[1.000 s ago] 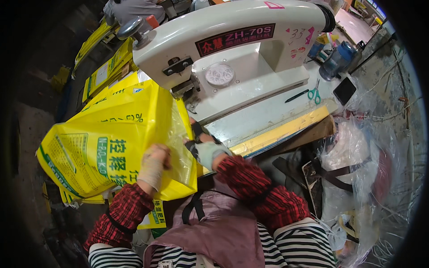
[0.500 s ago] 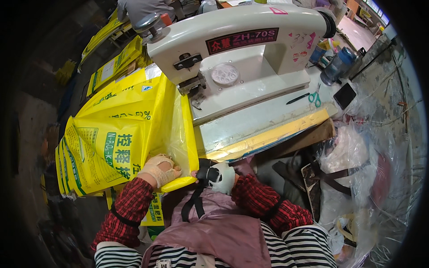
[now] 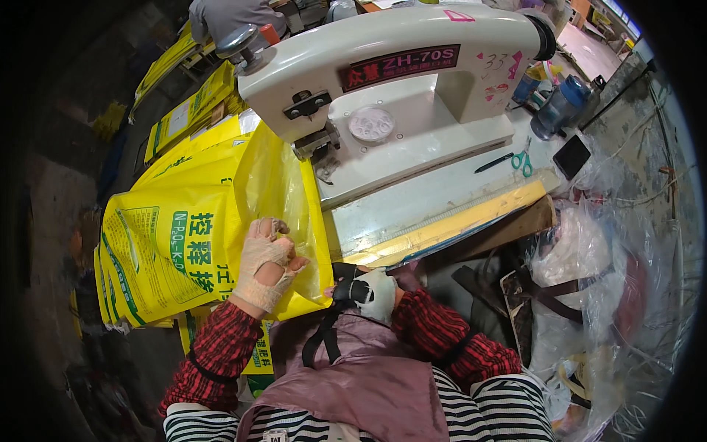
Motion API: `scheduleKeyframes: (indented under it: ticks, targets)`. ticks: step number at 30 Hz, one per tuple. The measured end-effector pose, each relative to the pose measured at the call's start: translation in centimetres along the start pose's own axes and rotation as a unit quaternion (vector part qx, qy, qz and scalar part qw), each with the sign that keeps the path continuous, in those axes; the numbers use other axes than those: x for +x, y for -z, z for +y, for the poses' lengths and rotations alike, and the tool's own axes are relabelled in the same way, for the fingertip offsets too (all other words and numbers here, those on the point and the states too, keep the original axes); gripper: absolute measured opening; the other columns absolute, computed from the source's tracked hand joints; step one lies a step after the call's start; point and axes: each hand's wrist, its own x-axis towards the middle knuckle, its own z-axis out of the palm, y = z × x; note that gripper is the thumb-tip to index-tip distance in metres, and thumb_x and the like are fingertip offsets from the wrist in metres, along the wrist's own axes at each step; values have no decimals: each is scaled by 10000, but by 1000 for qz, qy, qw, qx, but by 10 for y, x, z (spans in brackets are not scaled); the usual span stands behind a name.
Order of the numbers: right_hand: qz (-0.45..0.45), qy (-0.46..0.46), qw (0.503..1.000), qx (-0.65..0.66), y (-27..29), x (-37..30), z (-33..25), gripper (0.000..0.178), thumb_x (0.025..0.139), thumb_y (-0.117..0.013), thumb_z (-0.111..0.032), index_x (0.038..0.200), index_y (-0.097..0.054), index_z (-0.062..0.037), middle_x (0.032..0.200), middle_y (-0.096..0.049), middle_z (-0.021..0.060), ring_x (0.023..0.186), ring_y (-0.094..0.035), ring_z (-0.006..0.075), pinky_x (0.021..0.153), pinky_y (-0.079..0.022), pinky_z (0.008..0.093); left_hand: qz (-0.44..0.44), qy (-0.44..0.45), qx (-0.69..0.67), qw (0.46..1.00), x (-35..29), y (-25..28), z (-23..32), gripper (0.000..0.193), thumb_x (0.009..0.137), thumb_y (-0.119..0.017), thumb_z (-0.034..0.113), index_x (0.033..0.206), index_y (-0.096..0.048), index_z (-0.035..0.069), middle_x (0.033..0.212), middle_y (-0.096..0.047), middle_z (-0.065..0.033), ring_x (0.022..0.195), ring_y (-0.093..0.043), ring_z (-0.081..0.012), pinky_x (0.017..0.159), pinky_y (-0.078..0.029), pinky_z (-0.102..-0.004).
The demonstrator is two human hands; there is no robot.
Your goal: Sewing large yellow plastic fertilizer bags using an industrial sewing machine.
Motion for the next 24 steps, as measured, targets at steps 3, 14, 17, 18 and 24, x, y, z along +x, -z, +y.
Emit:
scheduleKeyframes:
  ticks: [3, 14, 17, 18, 24]
  targets:
    - [19, 12, 1000, -8, -13, -13, 67, 297, 880, -576, -87, 1154, -657, -169, 1026, -671, 57, 870, -619, 196, 819, -483, 306, 14, 90, -64, 994, 3, -19, 10, 243, 651, -763, 151, 740, -573, 29, 924, -601, -151, 882, -568, -319, 746, -456, -370]
    - [110, -182, 910, 357, 1, 3, 14, 285, 888, -599, -60, 1172, -626, -57, 1131, -641, 79, 964, -598, 133, 896, -486, 280, -26, 354, -549, 757, -1, -46, 25, 58, 859, -625, 82, 871, -599, 32, 753, -612, -42, 615, -585, -132, 527, -459, -259]
    - [126, 141, 978, -92, 26, 11, 16, 273, 887, -626, -76, 1156, -622, -30, 1113, -637, 79, 946, -608, 135, 885, -488, 268, 10, 191, -374, 908, -2, -53, 25, 61, 845, -614, 66, 892, -606, 28, 759, -617, -90, 637, -605, -225, 563, -469, -305]
    - [176, 94, 979, 52, 19, 19, 14, 282, 865, -665, -126, 1132, -630, -42, 1072, -652, 67, 917, -611, 125, 846, -494, 265, 44, 76, -256, 963, -2, -55, 25, 76, 834, -611, 61, 902, -608, 27, 754, -613, -118, 651, -608, -280, 586, -473, -329]
    - [140, -262, 886, 356, 29, 44, -13, 247, 879, -631, -113, 1117, -618, -50, 932, -637, 32, 846, -602, 144, 748, -497, 281, -91, 7, -339, 937, 1, -41, 24, 162, 824, -630, 172, 876, -595, 22, 733, -583, -170, 737, -589, -360, 669, -464, -398]
